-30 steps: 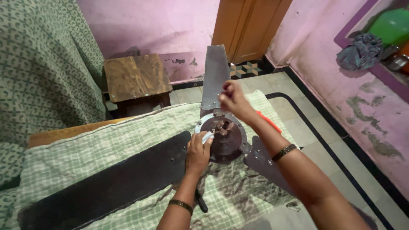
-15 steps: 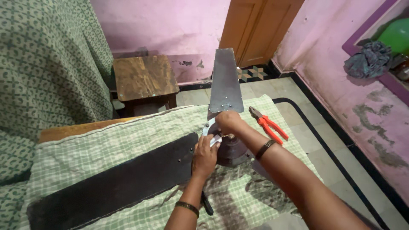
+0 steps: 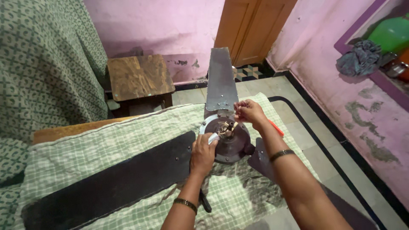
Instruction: The person works on the central hub of a ceiling fan placed on a cloth-covered table. They repeatedly insert and remove a small white cylindrical component from the hub, adjust the fan blades, and wipe the hub with a cloth. Pliers are visible on the table but not used.
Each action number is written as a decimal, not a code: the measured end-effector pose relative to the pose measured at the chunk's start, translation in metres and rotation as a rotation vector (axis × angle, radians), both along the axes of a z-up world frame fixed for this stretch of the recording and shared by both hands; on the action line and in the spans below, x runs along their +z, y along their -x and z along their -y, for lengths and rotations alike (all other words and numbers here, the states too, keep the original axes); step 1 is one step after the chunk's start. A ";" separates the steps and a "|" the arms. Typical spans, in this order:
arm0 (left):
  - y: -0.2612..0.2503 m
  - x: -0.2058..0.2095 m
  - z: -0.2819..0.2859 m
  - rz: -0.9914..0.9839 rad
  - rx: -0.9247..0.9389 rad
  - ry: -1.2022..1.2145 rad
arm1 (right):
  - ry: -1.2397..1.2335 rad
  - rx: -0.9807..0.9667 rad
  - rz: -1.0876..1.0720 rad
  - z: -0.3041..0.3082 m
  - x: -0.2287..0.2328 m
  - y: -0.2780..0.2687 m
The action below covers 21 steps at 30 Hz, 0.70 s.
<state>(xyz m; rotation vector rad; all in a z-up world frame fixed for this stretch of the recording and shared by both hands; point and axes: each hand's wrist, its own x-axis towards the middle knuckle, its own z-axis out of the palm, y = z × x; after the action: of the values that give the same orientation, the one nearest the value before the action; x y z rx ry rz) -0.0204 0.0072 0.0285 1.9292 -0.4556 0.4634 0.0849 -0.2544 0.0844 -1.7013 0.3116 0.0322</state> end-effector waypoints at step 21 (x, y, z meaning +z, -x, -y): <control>-0.010 -0.022 0.008 0.024 0.011 -0.027 | 0.078 -0.243 0.373 -0.065 -0.056 0.089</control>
<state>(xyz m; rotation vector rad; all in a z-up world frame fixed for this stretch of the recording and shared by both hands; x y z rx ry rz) -0.0106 -0.0009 0.0067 1.9545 -0.4687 0.4903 -0.0045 -0.1895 0.0282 -1.6959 0.2388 -0.4766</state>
